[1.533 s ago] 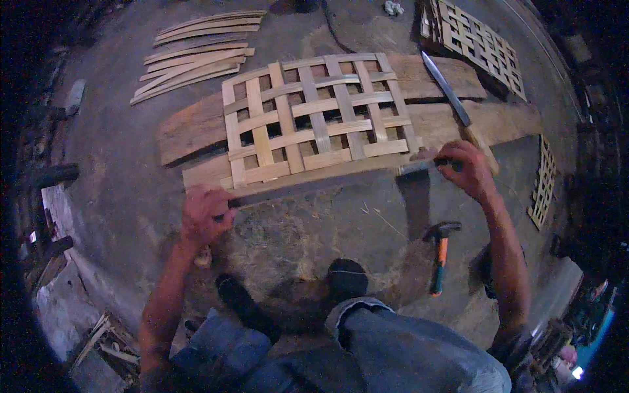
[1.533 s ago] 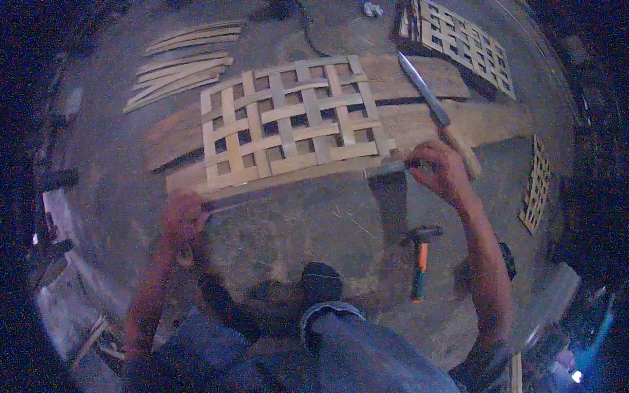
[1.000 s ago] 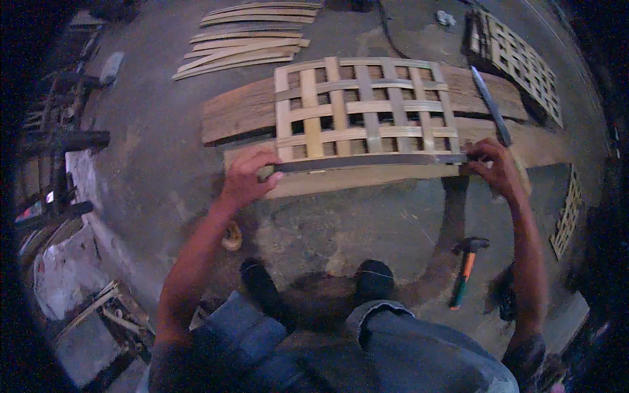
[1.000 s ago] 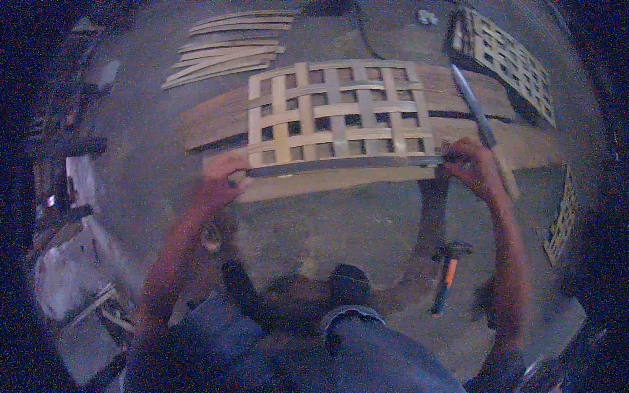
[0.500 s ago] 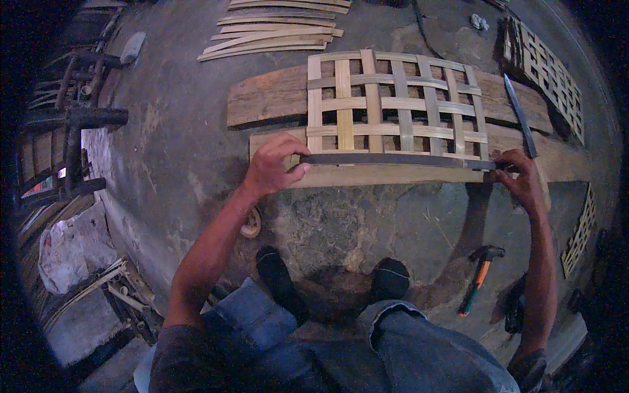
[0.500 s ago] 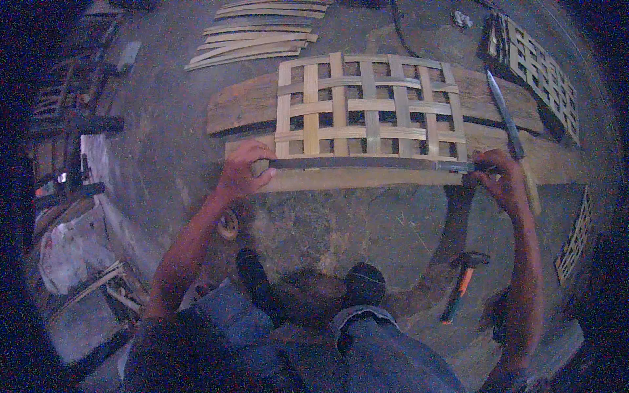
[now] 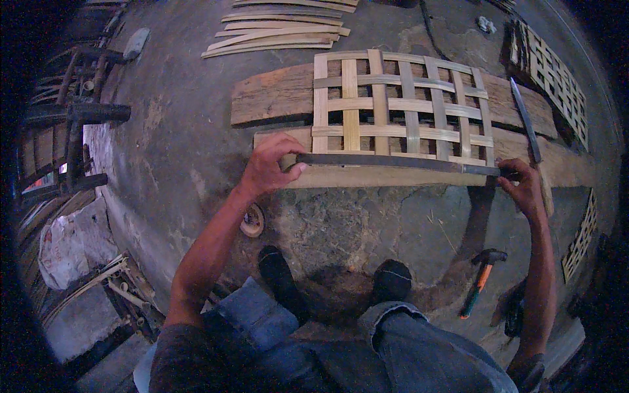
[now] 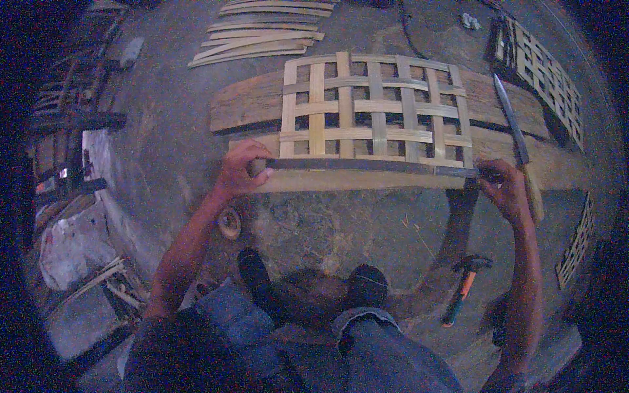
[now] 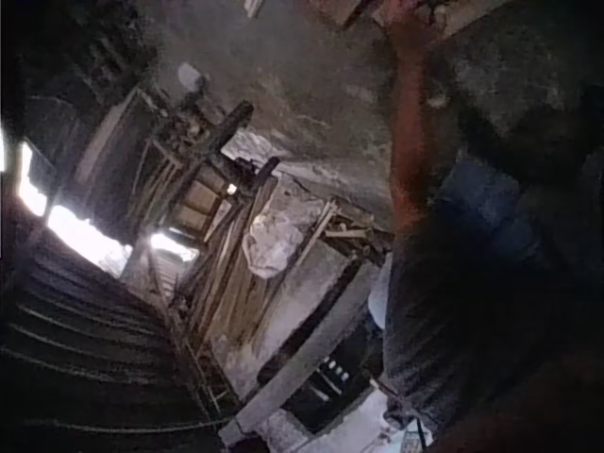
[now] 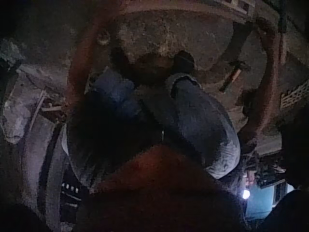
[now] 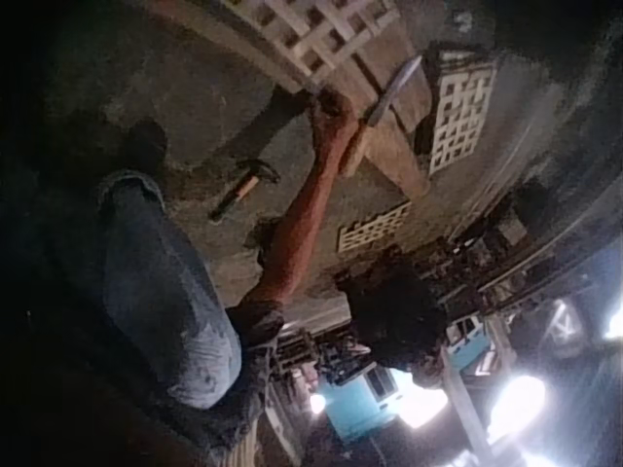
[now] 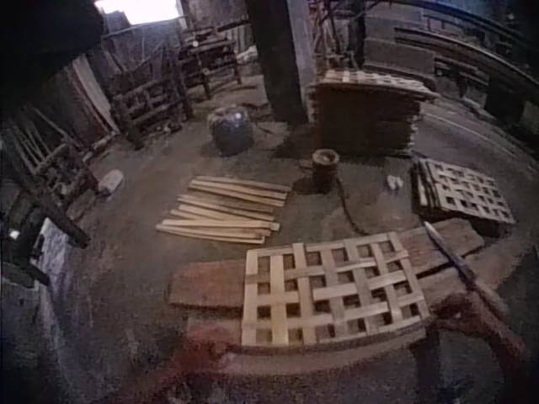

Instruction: The person weaves thin bamboo strips into a lattice panel on a wooden workbench. They use a hammer to tap the strips into place and a knife to trim excess length, then stack the finished panel with others.

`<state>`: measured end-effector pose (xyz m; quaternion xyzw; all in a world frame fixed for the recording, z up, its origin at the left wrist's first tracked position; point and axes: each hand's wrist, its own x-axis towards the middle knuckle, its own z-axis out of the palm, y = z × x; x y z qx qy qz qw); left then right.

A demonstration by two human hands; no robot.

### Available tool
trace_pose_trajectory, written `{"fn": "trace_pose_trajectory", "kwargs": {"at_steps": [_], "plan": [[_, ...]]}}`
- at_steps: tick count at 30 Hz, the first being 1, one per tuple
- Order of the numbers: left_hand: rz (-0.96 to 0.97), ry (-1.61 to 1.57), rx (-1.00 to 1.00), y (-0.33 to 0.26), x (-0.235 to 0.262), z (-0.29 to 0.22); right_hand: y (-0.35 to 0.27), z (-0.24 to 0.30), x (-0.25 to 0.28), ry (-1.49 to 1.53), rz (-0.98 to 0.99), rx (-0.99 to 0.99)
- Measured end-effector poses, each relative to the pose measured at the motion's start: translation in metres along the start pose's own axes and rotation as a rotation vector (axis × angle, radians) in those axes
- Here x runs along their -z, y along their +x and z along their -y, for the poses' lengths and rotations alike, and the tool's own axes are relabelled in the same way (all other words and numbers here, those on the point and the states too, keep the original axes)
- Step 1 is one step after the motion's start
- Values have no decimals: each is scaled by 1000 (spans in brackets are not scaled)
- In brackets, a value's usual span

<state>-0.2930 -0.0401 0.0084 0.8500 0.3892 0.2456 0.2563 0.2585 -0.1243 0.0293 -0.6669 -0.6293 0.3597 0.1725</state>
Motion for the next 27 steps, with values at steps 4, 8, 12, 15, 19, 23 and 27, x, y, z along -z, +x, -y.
{"fn": "trace_pose_trajectory", "kwargs": {"at_steps": [4, 8, 12, 15, 19, 23, 27], "plan": [[12, 0, -13, -1, 0, 0, 2, 5, 0, -16, 27, -47], [-20, 61, -21, 0, -4, -2, 1, 6, -1, 58, -4, 48], [-51, 165, -71, 3, -13, -6, 2, 10, -5, 43, -42, 74], [-93, 121, -43, 4, -18, -10, 3, 10, -6, 46, -51, 77], [-92, 173, 4, 0, -22, -10, 3, 6, -4, -20, 12, 53], [-78, 170, 23, 1, -24, -11, 3, 4, -4, 27, 23, 21], [-81, 94, -42, -1, -20, -5, 4, 1, -6, 85, 4, 36]]}}
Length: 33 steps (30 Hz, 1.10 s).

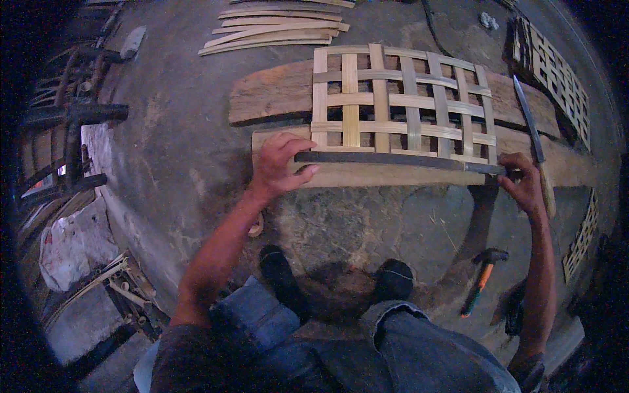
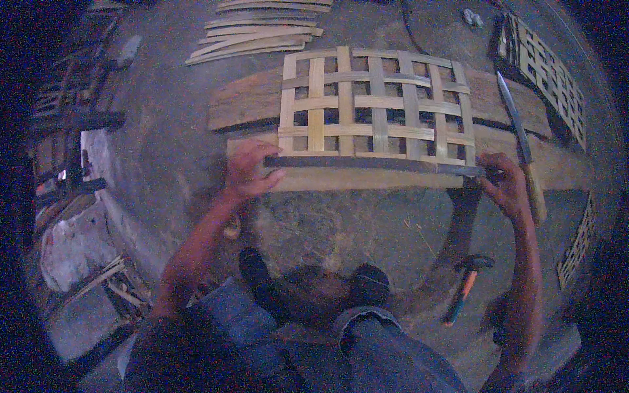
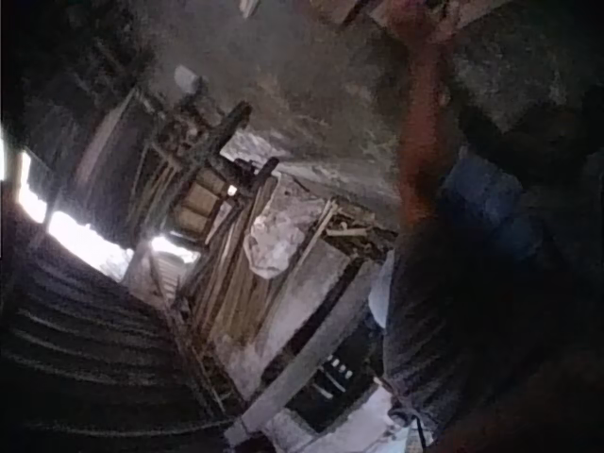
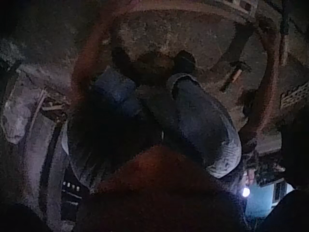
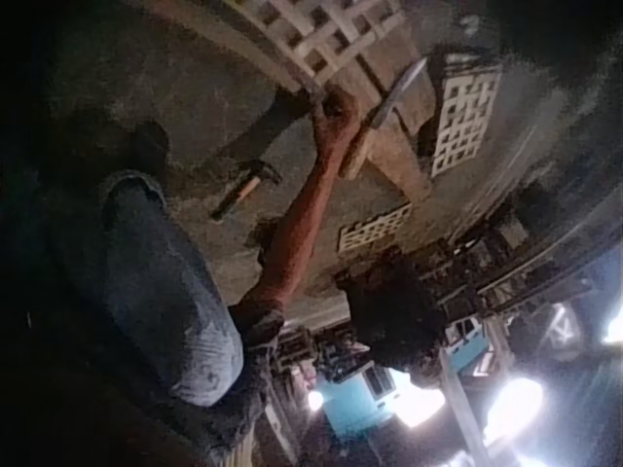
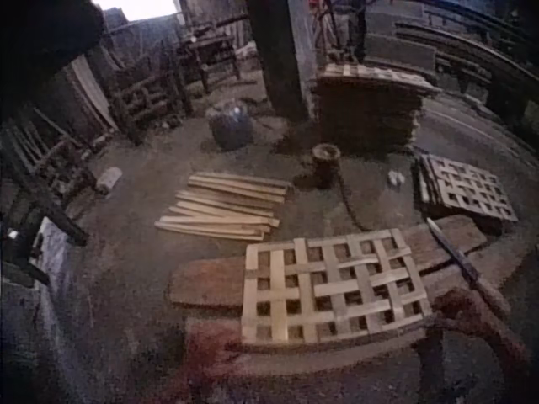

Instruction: The person weaves thin bamboo strips into a lattice panel on a wooden workbench. They use a hammer to tap the strips into place and a knife to trim excess length, then stack the finished panel with others.

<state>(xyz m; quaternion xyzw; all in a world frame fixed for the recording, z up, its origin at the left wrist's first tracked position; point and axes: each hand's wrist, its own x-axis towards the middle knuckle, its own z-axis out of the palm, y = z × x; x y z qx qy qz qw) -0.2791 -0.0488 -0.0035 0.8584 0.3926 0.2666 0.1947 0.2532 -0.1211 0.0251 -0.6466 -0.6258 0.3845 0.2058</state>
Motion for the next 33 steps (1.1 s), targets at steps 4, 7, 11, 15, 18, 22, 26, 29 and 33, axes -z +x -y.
{"fn": "trace_pose_trajectory", "kwargs": {"at_steps": [4, 7, 11, 15, 18, 22, 26, 29, 33], "plan": [[-2, 0, 70, -1, 2, 1, -1, -5, 0, -7, -20, 107], [19, 36, 80, 3, 4, 5, -2, -11, 1, 6, -65, 38], [110, 131, 56, 3, 5, 3, -2, -7, -6, -6, -63, 32], [51, 75, -8, 2, 6, 4, 0, 3, -8, -3, -45, 18], [42, 70, -27, 9, 3, -1, -1, -9, -8, -32, -105, 60], [31, 47, -35, 8, 3, 0, -2, -5, -11, -10, -128, -11], [40, 61, -32, 7, 4, 2, -2, -2, -11, -94, -120, -4], [33, 79, -57, 4, 4, 6, -2, 0, -9, -157, -123, 34], [41, 59, -34, -2, 9, 10, 1, -6, -11, -124, -121, 36]]}}
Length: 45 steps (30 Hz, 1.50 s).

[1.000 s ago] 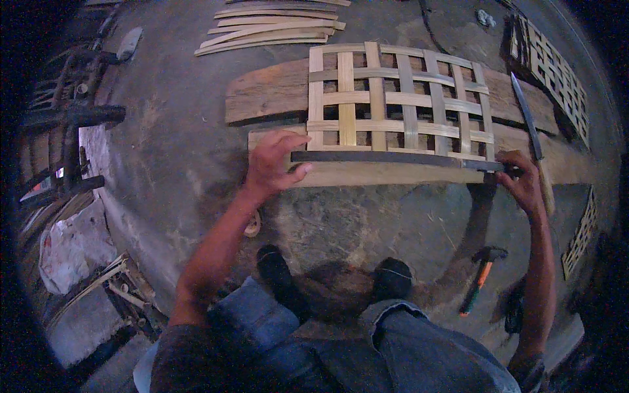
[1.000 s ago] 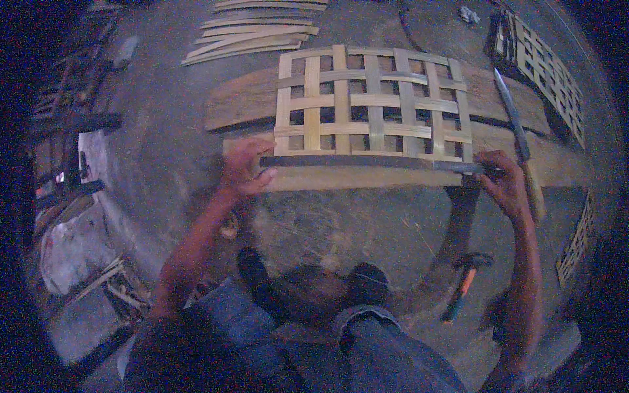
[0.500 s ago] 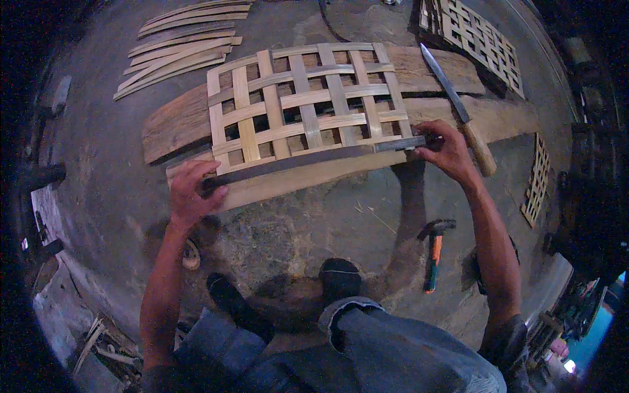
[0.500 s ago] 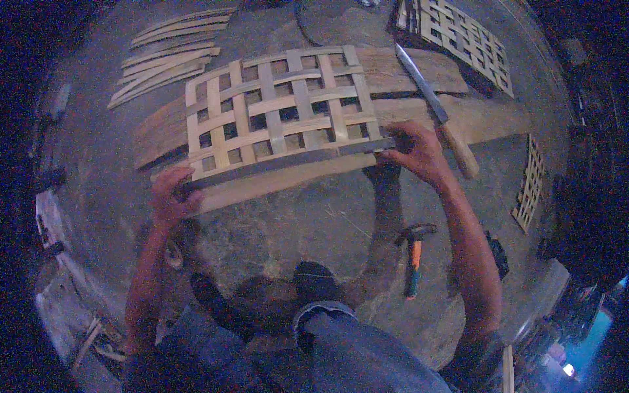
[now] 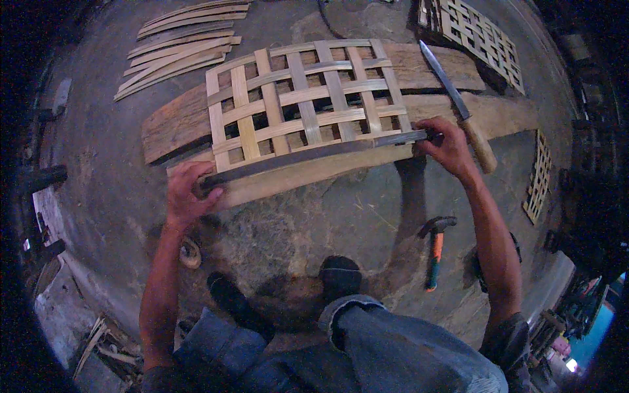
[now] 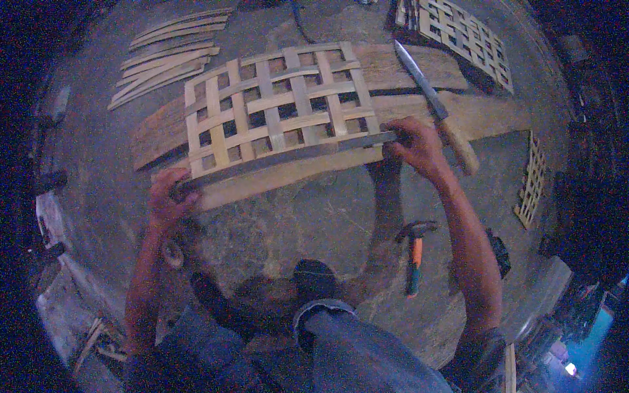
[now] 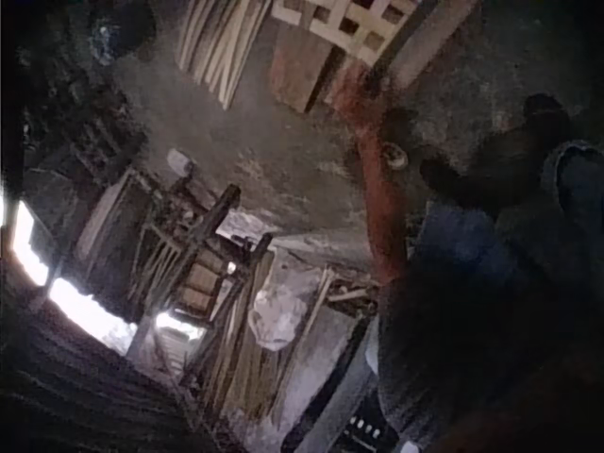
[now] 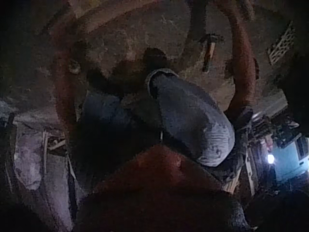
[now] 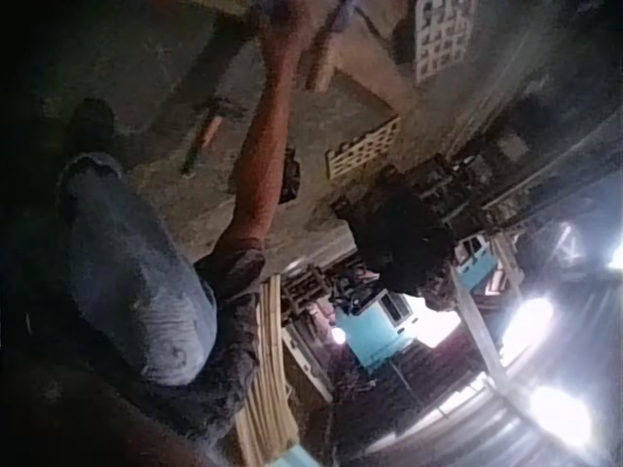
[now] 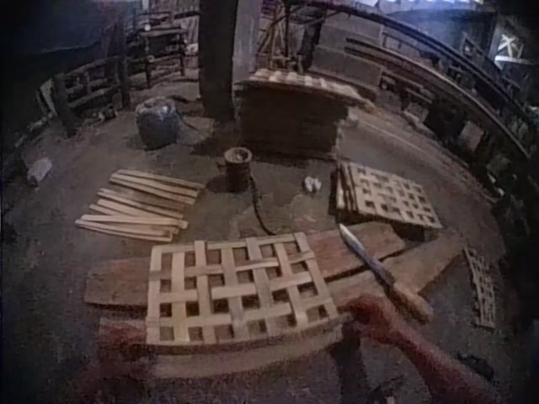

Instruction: The person weaves thin bamboo strips into a lattice panel on a wooden workbench. They use a hammer to tap the strips into place and a knife to trim excess length, then stack the finished panel with others.

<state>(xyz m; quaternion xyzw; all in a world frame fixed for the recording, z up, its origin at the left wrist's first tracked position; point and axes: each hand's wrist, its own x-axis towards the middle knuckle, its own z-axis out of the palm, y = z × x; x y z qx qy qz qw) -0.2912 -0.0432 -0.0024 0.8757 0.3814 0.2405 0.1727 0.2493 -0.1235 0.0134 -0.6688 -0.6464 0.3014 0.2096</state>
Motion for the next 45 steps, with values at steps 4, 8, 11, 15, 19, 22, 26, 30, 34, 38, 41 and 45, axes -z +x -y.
{"fn": "trace_pose_trajectory", "kwargs": {"at_steps": [4, 8, 11, 15, 19, 22, 26, 30, 34, 38, 41, 45], "plan": [[52, -59, 115, -4, 5, -2, 0, -3, -2, 67, -15, -45], [87, 10, 73, 2, 11, -3, 0, 9, 1, 141, -1, -70], [91, 24, 101, -2, 12, 0, 3, 15, 1, -38, 18, -29], [122, 5, 141, 1, 12, -1, 4, 10, 5, -57, 45, -81], [96, 58, 78, -5, 10, 7, 4, 14, 4, 72, 32, -33], [-13, 24, -21, -1, 1, 4, -4, -1, 10, 176, 37, -80], [-4, -5, 32, -11, 4, 10, 3, 5, 7, 156, 44, -107], [7, -53, 54, -5, 7, 2, 1, 5, 11, 113, 36, -72], [0, -67, 70, -4, 8, -1, 0, 10, 8, 117, 28, -113], [11, -64, 69, -4, 7, -1, 0, 6, 1, 49, -21, -24], [19, -46, 74, -4, 8, -1, 1, 6, 1, 29, -11, -36], [-71, 40, -81, 12, 6, -10, 0, 11, -1, 43, -56, -23]]}}
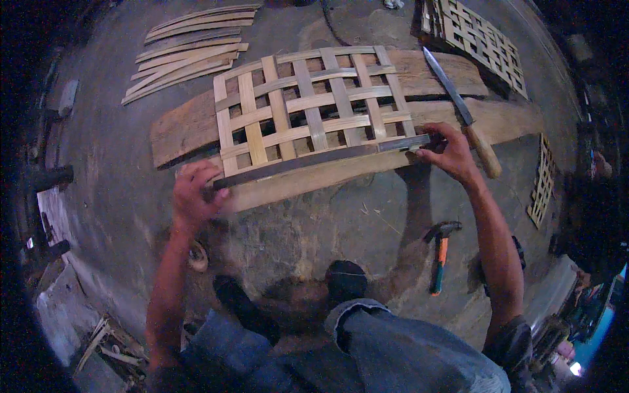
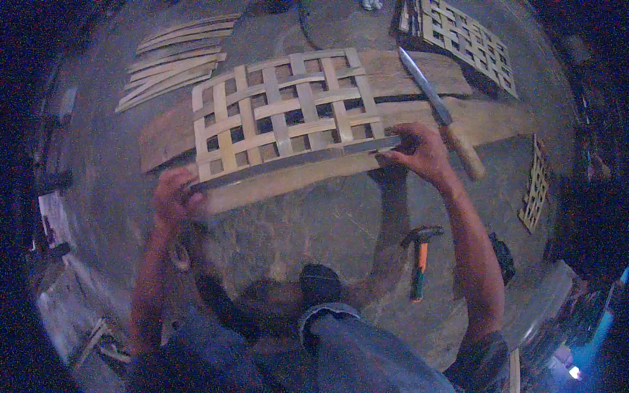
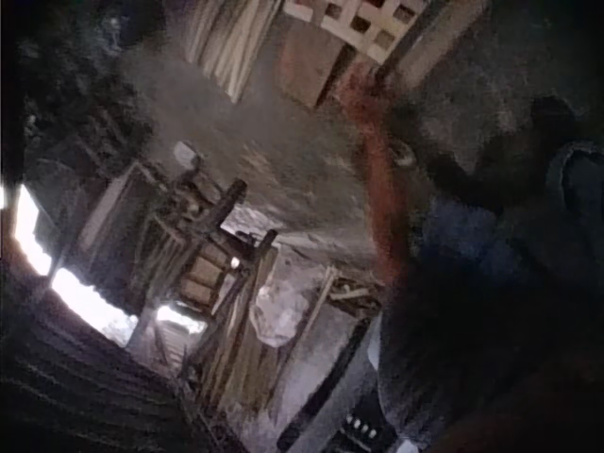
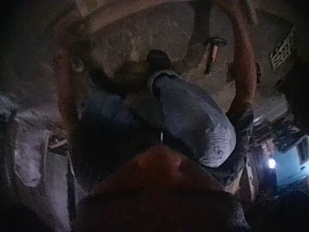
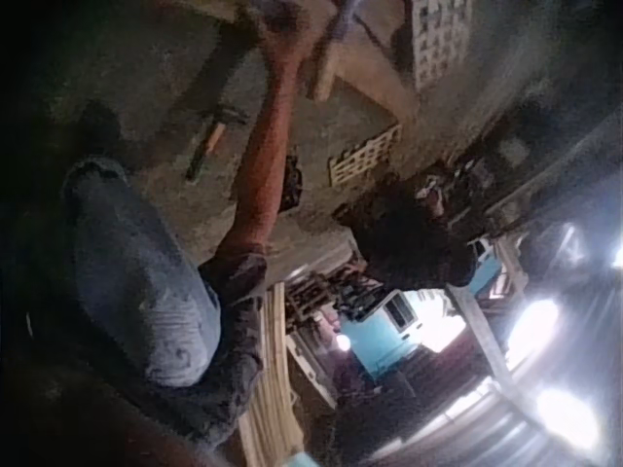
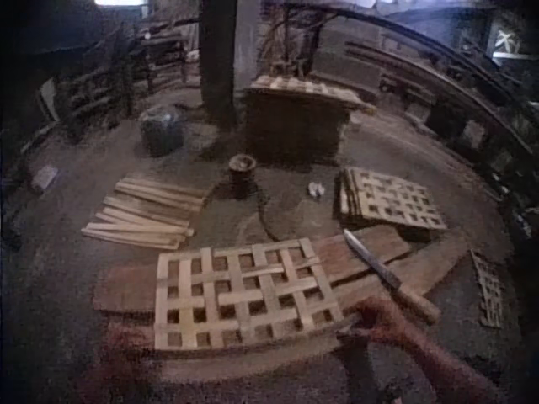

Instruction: The person weaves thin bamboo strips into a lattice panel on a wooden workbench. They use a hammer to tap the strips into place and a knife to trim excess length, then stack the finished panel with others.

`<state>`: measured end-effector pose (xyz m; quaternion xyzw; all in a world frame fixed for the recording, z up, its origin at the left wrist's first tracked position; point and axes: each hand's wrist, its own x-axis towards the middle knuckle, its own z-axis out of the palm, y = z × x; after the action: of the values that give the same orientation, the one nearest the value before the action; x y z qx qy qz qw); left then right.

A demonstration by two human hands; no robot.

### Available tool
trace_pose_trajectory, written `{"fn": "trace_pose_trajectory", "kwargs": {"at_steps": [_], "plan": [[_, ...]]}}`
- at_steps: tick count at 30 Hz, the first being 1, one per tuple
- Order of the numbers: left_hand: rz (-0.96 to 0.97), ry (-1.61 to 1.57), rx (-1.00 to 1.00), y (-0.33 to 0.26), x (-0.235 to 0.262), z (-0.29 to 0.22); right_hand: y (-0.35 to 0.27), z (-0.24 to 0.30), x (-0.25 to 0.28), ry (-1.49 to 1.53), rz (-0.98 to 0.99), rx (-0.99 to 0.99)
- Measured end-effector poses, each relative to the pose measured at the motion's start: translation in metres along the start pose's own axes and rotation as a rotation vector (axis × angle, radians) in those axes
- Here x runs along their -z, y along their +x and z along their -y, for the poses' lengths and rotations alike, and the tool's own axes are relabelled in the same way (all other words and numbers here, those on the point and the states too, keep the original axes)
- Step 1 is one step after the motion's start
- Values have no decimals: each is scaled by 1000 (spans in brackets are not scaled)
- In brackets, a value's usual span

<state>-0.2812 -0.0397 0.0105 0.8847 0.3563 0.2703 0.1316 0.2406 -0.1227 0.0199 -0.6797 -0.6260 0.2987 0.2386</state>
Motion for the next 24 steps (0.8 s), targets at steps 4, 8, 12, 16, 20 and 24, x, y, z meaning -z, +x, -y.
{"fn": "trace_pose_trajectory", "kwargs": {"at_steps": [4, 8, 12, 16, 20, 24], "plan": [[83, -83, -27, 64, -34, -65, -4, -6, -1, -16, -25, 12], [121, -198, -160, 124, -99, -124, -4, -4, 0, -23, -2, -25], [157, -171, -143, 148, -137, -153, 1, -3, -1, 34, 8, 8], [197, -136, -86, 154, -153, -158, 2, -4, 0, -41, 8, 4], [255, -139, -77, 154, -161, -157, 0, -6, -3, -84, -20, 31], [262, -159, -62, 154, -163, -157, -3, -9, -8, -118, -81, 69]]}}
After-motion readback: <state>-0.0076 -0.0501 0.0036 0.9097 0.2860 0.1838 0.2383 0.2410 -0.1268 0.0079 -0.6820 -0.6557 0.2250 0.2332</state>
